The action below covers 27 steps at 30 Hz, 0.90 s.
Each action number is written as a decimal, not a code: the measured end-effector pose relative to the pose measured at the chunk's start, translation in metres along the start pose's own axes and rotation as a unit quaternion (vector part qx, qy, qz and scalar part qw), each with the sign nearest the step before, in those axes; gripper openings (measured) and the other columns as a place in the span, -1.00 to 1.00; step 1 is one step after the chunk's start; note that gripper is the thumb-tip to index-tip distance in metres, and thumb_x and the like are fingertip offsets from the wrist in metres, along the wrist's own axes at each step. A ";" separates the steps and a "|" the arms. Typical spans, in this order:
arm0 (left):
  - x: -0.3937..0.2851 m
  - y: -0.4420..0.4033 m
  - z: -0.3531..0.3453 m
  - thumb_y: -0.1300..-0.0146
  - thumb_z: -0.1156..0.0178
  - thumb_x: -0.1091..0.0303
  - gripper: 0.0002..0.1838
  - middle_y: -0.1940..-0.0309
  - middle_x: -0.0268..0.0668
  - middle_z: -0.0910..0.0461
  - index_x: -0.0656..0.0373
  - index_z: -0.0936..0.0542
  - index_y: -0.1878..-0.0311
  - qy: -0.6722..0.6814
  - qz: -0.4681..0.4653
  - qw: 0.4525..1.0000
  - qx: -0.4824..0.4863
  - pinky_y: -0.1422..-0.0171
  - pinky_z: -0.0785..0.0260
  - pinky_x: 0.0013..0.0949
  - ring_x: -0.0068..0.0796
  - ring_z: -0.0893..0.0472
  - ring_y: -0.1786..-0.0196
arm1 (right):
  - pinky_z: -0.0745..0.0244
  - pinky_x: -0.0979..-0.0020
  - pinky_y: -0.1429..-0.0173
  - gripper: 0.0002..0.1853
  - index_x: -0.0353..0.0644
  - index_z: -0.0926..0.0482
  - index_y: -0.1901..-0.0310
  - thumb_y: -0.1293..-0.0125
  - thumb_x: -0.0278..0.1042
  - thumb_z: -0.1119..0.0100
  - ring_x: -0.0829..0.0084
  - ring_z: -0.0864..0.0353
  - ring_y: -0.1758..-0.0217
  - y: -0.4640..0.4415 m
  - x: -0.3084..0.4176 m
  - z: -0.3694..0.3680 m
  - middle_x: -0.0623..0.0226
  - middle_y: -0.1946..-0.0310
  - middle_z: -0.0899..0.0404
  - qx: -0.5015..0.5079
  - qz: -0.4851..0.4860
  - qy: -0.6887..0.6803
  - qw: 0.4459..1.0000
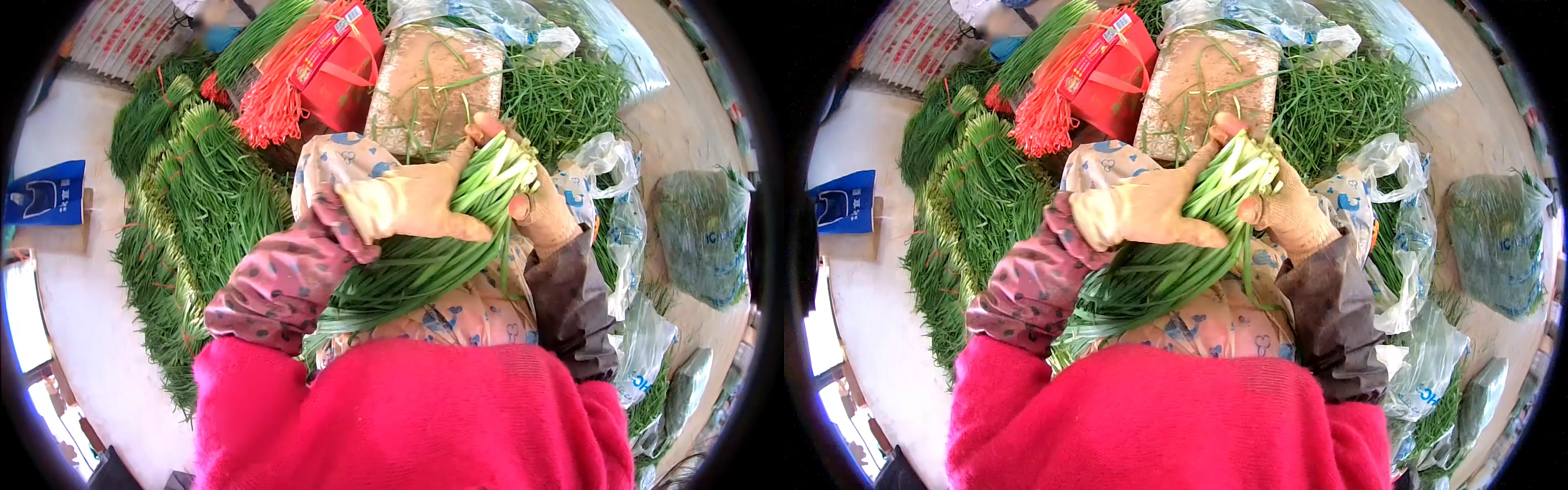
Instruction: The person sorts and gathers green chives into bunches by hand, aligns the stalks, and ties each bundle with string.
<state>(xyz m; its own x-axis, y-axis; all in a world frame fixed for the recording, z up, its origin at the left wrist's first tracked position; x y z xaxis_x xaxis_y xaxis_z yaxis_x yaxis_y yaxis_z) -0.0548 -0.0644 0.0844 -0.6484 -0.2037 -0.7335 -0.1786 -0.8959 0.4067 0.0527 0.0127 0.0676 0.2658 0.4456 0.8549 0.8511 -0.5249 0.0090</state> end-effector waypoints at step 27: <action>0.072 0.008 0.007 0.00 -0.34 0.12 -0.41 -0.35 -0.03 -0.30 0.04 -0.54 -0.16 -0.200 0.080 0.975 -0.052 -0.33 -0.30 -0.13 0.00 -0.35 -0.34 | -0.59 0.49 0.06 -0.69 -0.20 -0.58 0.07 -0.13 -0.46 -0.38 0.54 -0.62 0.17 -0.048 0.290 0.022 0.35 0.22 -0.65 -0.200 0.224 0.373 0.878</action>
Point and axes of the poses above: each hand's wrist, its own y-axis away from the middle knuckle, its own z-axis out of the back of the hand, x = y × z, the point moved 6 cm from there along -y, towards the middle knuckle
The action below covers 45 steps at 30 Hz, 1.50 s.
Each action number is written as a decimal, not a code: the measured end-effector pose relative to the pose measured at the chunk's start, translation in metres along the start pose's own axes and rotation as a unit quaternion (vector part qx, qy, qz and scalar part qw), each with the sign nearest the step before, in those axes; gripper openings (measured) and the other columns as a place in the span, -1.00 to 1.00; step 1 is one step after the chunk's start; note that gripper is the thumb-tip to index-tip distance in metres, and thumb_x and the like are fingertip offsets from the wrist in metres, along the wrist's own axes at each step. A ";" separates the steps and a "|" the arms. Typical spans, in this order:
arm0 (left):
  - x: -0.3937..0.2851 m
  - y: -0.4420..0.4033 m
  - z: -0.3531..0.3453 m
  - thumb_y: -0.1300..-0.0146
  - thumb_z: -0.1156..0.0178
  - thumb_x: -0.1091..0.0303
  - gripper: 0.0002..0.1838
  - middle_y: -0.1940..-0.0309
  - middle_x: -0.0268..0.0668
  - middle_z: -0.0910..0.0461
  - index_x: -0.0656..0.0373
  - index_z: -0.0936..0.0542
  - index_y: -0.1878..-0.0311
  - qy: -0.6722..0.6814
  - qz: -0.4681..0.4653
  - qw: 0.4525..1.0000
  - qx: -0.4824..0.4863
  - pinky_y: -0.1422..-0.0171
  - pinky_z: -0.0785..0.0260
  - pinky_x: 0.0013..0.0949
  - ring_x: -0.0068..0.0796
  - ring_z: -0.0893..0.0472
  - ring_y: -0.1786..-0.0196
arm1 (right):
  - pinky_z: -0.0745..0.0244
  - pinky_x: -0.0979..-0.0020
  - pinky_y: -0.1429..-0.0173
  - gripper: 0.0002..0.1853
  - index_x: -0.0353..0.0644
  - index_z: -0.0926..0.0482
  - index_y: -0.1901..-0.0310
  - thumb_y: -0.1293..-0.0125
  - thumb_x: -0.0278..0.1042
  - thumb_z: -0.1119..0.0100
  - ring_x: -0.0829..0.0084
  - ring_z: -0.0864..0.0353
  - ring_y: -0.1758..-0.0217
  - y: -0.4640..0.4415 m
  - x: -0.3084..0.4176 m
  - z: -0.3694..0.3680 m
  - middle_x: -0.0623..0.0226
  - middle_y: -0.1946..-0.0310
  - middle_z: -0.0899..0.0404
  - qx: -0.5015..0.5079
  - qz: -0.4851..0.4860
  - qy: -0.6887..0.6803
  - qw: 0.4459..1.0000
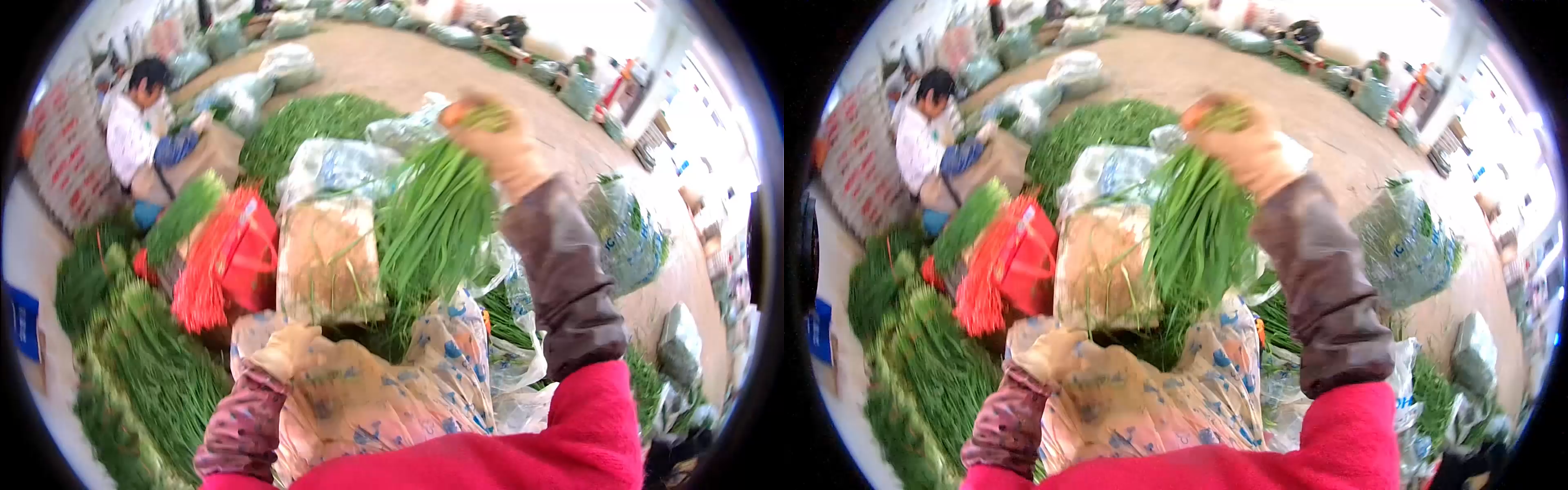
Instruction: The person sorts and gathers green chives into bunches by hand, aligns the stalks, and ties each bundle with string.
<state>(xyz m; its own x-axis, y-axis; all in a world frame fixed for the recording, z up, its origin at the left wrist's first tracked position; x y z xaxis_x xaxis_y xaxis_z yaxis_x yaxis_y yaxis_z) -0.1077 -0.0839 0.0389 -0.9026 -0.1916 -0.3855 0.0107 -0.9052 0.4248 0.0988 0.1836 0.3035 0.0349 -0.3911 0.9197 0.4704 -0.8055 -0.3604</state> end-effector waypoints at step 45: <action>-0.037 0.069 0.144 -0.26 -0.16 0.20 -0.41 0.20 -0.36 -0.51 -0.07 -0.30 -0.36 0.738 -0.217 0.489 -0.410 0.15 -0.50 -0.36 -0.53 -0.52 0.21 | -0.34 0.24 -0.29 -0.43 -0.16 -0.36 -0.30 -0.46 0.09 0.15 0.05 -0.48 -0.21 0.231 -0.166 -0.141 0.02 -0.17 -0.49 0.415 -0.132 0.120 0.892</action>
Point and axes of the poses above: each hand's wrist, its own y-axis away from the middle knuckle, its own z-axis out of the back of the hand, x = y × z, the point moved 6 cm from there along -y, towards the middle knuckle
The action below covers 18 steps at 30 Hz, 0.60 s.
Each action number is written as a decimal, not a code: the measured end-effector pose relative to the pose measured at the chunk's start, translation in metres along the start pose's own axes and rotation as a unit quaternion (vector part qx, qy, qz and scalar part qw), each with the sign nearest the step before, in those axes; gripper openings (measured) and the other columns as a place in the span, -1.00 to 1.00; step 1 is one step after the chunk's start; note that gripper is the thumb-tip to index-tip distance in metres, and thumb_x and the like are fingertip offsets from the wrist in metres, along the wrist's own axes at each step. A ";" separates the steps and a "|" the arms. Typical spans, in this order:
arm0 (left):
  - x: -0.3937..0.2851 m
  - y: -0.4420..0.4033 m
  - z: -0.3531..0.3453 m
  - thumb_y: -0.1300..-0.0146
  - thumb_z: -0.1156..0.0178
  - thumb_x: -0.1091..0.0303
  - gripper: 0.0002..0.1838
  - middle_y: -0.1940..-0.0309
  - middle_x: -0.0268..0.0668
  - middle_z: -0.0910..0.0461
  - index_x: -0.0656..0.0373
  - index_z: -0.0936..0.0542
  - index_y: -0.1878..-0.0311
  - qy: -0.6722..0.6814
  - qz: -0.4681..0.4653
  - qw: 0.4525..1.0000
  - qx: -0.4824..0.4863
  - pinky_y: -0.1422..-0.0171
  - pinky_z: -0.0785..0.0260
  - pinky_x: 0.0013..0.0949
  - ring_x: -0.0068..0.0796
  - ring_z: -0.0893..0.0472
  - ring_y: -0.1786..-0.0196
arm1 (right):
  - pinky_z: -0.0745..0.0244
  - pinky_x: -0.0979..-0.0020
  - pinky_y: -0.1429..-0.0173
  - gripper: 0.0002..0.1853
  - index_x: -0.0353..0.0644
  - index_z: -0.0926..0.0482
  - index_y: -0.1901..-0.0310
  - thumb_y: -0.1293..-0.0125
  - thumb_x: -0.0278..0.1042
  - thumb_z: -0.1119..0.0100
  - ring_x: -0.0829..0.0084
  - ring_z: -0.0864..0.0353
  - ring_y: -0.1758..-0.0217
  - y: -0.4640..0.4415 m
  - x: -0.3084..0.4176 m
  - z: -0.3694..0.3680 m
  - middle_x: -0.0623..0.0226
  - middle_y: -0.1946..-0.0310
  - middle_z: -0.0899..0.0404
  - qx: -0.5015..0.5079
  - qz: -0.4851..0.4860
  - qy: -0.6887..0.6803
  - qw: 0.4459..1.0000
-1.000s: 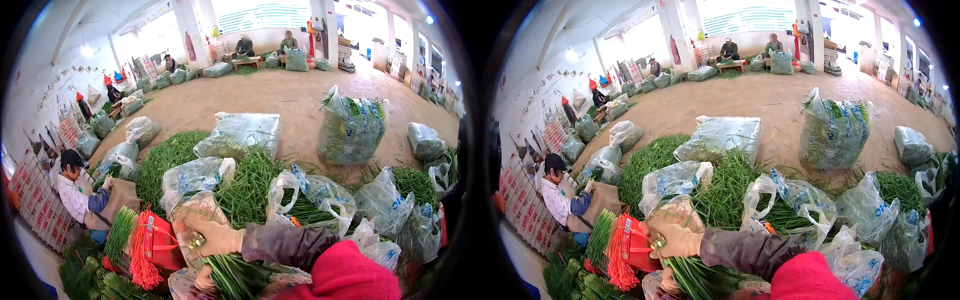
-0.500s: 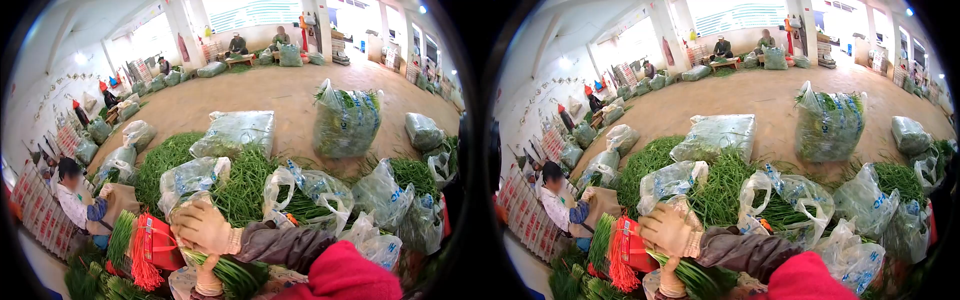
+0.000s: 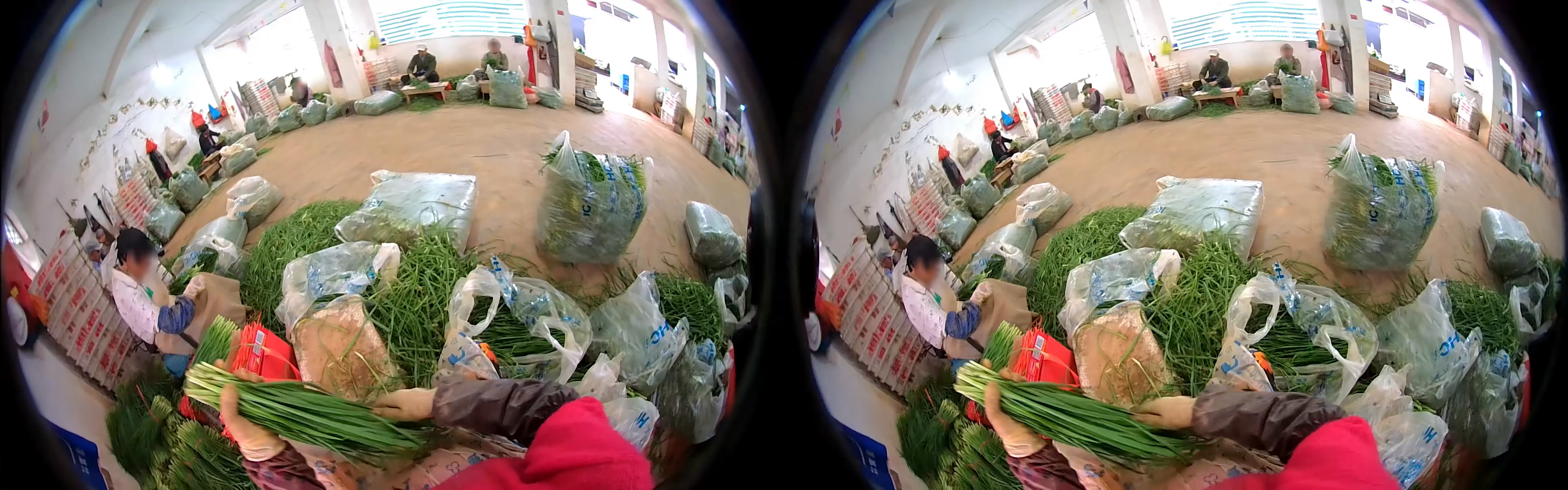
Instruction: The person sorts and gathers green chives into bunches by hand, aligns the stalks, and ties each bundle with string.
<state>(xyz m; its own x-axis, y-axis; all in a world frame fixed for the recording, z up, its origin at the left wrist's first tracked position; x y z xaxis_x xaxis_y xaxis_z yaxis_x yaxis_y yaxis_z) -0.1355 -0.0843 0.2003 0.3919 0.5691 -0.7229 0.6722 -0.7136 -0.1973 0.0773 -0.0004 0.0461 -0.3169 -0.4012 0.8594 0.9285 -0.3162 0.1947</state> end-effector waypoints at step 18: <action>0.097 0.054 -0.070 -0.01 -0.36 0.68 -0.50 0.06 -0.37 -0.61 0.22 -0.53 -0.07 0.007 0.038 0.999 0.025 -0.08 -0.45 -0.42 -0.58 -0.59 0.06 | -0.49 0.25 -0.12 0.14 -0.20 -0.17 -0.32 0.36 -0.09 -0.64 0.13 -0.59 -0.07 0.012 0.048 0.040 0.05 -0.03 -0.54 -0.283 0.063 0.040 0.956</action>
Point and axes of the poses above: each hand's wrist, its own y-axis away from the middle knuckle, its own z-axis out of the back of the hand, x = y × z, the point moved 6 cm from there along -y, towards the middle knuckle
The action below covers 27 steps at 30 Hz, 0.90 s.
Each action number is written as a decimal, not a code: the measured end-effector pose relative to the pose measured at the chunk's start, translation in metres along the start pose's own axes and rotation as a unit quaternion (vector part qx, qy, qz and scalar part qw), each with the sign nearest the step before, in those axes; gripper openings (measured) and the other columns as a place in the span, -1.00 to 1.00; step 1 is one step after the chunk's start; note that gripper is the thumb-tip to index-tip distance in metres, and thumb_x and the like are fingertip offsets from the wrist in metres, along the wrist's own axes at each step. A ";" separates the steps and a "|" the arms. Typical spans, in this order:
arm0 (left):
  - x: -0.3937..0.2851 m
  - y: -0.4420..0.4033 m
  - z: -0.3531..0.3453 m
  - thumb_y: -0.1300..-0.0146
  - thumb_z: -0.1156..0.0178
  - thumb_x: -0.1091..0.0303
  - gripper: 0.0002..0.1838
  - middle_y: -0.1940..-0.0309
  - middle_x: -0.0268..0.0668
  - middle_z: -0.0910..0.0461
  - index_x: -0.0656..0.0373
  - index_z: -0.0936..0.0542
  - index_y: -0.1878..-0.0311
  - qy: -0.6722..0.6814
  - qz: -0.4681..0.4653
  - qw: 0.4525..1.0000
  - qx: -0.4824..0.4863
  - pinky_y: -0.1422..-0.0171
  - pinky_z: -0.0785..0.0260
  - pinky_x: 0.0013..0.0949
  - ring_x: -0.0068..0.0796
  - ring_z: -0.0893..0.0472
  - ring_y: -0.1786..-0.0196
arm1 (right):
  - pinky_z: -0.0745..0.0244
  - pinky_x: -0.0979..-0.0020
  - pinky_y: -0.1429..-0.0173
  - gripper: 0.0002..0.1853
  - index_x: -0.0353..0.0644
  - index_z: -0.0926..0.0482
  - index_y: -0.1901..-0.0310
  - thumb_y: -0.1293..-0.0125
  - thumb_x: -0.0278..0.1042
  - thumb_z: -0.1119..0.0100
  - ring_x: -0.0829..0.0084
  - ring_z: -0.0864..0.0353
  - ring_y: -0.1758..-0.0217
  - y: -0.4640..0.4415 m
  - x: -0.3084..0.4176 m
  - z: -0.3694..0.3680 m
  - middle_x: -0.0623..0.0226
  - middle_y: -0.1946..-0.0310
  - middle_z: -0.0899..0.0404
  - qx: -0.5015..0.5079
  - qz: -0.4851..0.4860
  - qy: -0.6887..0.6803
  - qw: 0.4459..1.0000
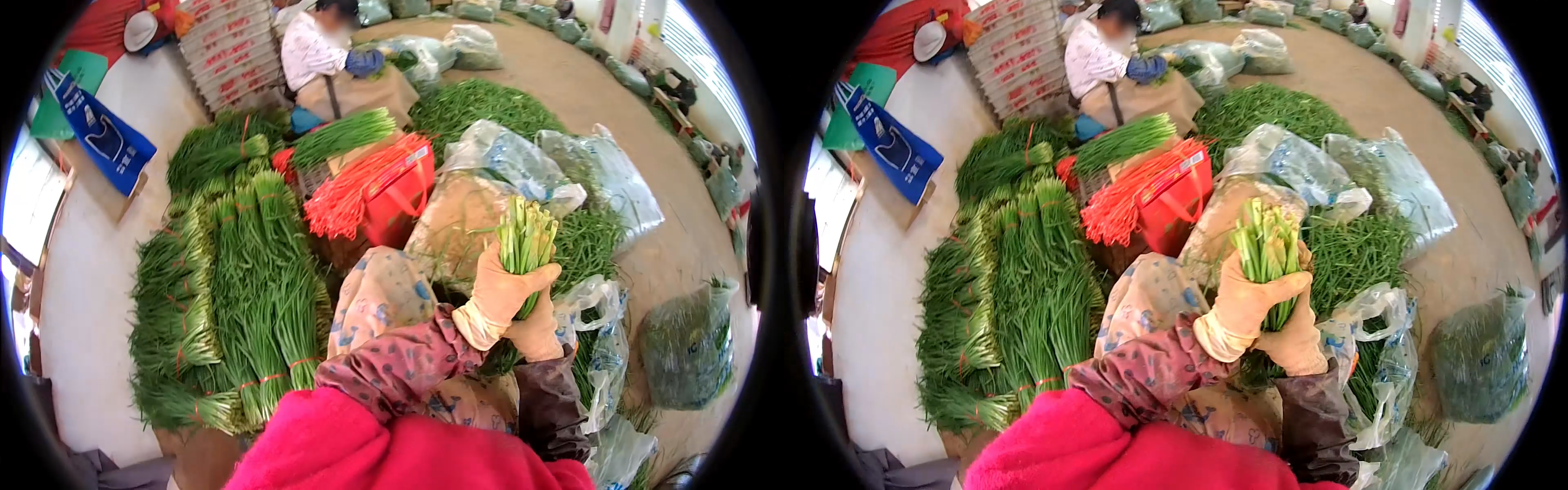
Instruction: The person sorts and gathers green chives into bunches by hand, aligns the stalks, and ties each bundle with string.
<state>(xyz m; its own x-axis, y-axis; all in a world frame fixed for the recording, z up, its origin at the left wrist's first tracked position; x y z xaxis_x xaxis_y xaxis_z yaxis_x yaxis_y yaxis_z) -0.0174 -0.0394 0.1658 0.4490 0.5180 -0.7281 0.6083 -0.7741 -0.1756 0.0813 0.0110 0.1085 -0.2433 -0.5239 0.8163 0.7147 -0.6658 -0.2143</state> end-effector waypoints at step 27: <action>0.100 -0.065 0.450 -0.28 -0.26 0.36 -0.75 0.30 -0.16 -0.66 -0.19 -0.37 0.38 0.176 0.094 0.890 -0.409 0.50 -0.45 -0.34 -0.33 -0.57 0.50 | -0.52 0.39 0.18 -0.54 -0.28 -0.58 0.11 0.10 -0.49 -0.54 0.42 -0.60 0.24 -0.005 -0.054 -0.062 0.30 0.18 -0.62 0.126 -0.187 -0.386 0.894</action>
<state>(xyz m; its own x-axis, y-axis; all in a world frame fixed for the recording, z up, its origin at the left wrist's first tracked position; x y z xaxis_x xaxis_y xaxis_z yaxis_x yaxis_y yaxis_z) -0.3067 -0.1014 -0.1938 0.6833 0.6004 -0.4155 0.7090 -0.4098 0.5739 0.0502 0.0098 0.0322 -0.0399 0.2988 0.9535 0.8266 -0.5263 0.1995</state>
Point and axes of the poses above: each hand's wrist, its own y-axis away from the middle knuckle, its own z-axis out of the back of the hand, x = y × z, the point moved 6 cm from there along -y, towards the middle knuckle
